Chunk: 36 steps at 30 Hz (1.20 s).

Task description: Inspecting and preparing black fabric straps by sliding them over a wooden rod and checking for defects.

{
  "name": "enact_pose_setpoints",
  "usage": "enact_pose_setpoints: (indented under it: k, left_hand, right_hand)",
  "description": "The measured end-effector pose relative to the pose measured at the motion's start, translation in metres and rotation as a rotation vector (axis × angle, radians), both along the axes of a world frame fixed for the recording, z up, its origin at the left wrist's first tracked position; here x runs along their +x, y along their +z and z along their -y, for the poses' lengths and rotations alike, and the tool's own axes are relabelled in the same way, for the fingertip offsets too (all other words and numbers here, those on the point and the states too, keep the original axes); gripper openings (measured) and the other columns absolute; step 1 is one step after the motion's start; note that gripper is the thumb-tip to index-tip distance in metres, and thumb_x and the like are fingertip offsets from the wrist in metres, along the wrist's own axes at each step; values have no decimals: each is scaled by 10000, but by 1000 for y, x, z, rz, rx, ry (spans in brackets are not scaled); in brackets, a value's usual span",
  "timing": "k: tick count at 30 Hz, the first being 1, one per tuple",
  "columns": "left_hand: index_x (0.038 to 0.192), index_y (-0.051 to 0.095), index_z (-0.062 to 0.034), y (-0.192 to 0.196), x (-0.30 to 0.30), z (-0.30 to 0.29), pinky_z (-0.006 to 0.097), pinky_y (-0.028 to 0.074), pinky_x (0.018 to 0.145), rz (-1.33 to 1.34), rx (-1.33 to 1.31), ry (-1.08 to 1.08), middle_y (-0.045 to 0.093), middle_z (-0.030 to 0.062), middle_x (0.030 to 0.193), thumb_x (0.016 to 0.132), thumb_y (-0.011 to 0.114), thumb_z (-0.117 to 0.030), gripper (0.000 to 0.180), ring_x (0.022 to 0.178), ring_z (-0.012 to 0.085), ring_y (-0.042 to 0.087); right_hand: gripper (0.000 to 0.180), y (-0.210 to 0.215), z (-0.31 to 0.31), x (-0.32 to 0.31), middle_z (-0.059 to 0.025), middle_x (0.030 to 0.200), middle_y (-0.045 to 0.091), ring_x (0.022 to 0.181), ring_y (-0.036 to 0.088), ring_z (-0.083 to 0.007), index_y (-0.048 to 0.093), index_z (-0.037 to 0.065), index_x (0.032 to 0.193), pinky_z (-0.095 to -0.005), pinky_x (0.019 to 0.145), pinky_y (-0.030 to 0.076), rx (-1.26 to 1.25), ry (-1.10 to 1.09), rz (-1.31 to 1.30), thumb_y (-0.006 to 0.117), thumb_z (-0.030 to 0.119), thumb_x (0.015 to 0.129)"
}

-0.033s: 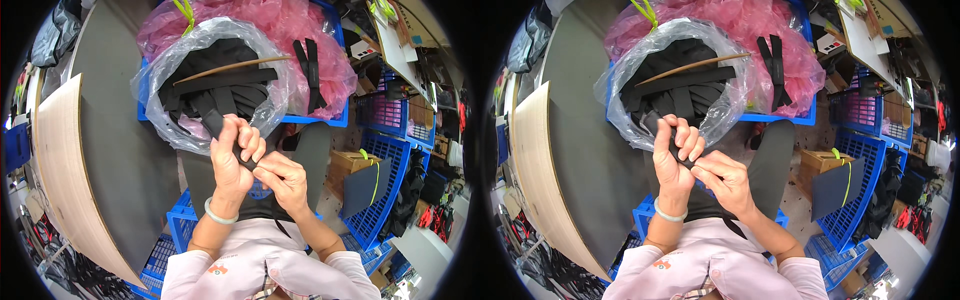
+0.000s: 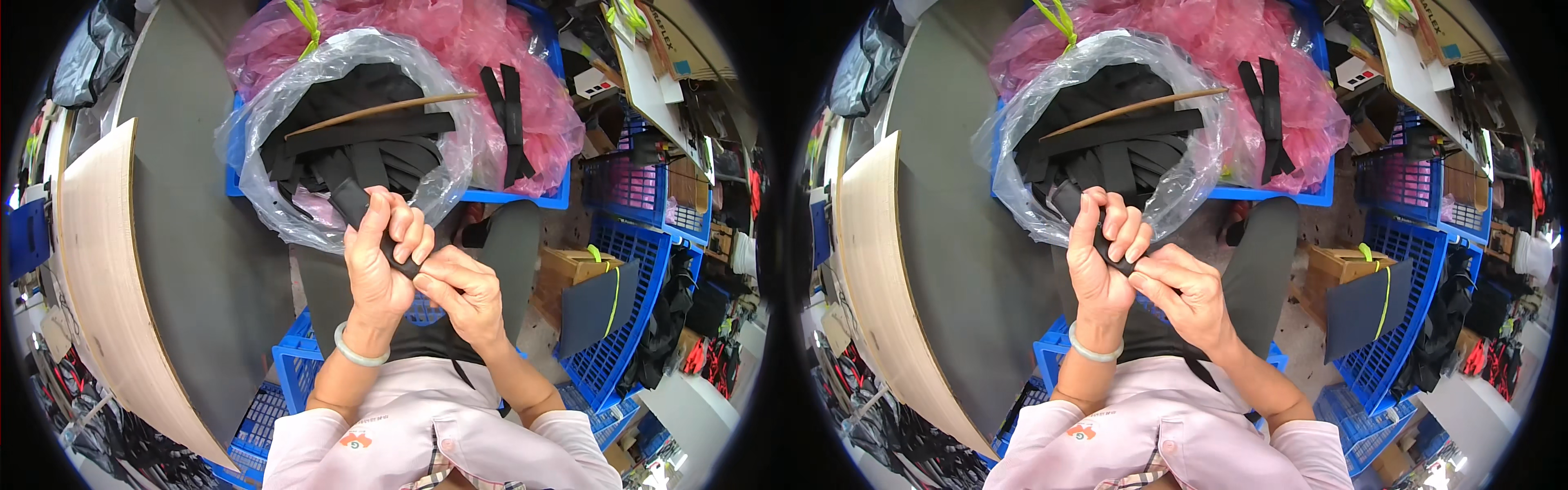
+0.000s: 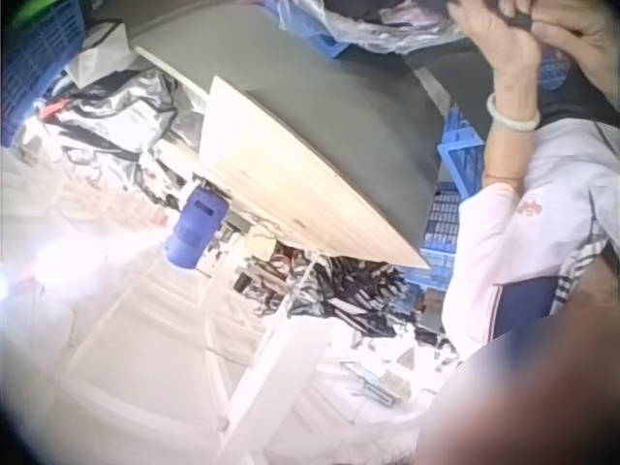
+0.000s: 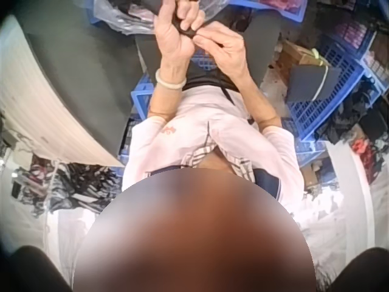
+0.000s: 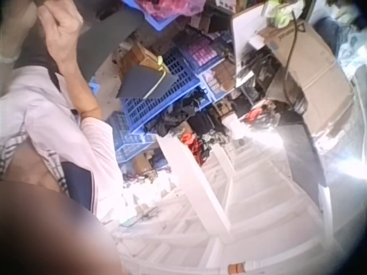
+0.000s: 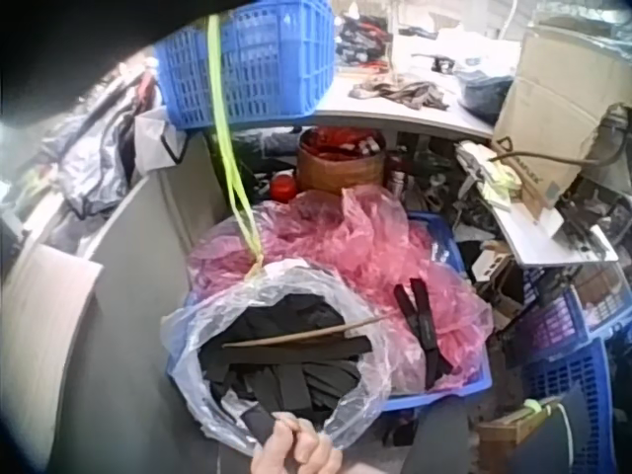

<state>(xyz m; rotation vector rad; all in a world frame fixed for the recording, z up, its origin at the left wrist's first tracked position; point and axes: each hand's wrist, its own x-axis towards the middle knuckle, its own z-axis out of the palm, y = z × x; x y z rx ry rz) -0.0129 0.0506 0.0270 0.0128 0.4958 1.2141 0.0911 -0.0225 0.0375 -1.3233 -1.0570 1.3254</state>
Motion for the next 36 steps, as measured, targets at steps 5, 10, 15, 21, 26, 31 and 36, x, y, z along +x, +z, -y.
enact_pose_setpoints:
  k: [5, 10, 15, 21, 26, 31, 36]
  left_hand:
    - [842, 472, -75, 0, -8, 0, 248, 347, 431, -56, 37, -79, 389, -1, 628, 902, 539, -93, 91, 466, 75, 352]
    - [943, 494, -61, -1, 7, 11, 282, 395, 490, 8, 39, -110, 399, 17, 631, 891, 554, -64, 79, 486, 101, 383]
    - [924, 504, -88, -2, -12, -6, 250, 352, 464, -2, 51, -107, 326, -16, 595, 931, 517, -154, 68, 471, 88, 355]
    - [939, 551, 13, 7, 8, 9, 205, 344, 471, -180, 201, -166, 469, -10, 626, 864, 591, -75, 123, 498, 47, 394]
    - [928, 589, 11, 17, 0, 13, 216, 393, 531, -572, 363, -292, 554, 24, 695, 841, 625, -73, 126, 581, 65, 483]
    - [905, 631, 0, 21, -5, 23, 229, 440, 640, -398, 347, -431, 609, 24, 816, 848, 645, -86, 105, 716, 91, 534]
    - [942, 623, -1, 22, -3, 18, 253, 453, 612, -592, 732, -520, 621, 41, 779, 858, 637, -88, 122, 652, 102, 552]
  right_hand:
    - [486, -4, 9, 12, -140, 777, 520, 669, 549, -282, 571, -7, 1093, -357, 596, 445, 87, 332, 358, 759, 120, 663]
    - [333, -34, -7, 11, -175, 738, 562, 679, 587, -380, 559, -2, 900, -420, 564, 484, 228, 331, 536, 711, 85, 616]
    - [387, -8, 0, 9, -152, 949, 569, 728, 614, -347, 605, 43, 967, -375, 581, 515, 247, 219, 516, 745, 97, 610]
    - [382, -40, 2, 10, -171, 1034, 592, 743, 641, -340, 586, 22, 942, -369, 576, 528, 366, 198, 574, 747, 89, 602]
    - [431, -40, 4, 4, -140, 909, 584, 670, 623, -307, 546, 21, 920, -358, 543, 504, 407, 162, 581, 790, 91, 571]
    - [263, -11, 16, 27, -138, 928, 575, 872, 584, -281, 643, 47, 807, -376, 695, 475, 563, 66, 593, 793, 150, 617]
    - [256, 48, -4, 66, -113, 884, 516, 797, 506, -221, 702, 54, 908, -334, 718, 435, 547, -108, 377, 713, 252, 746]
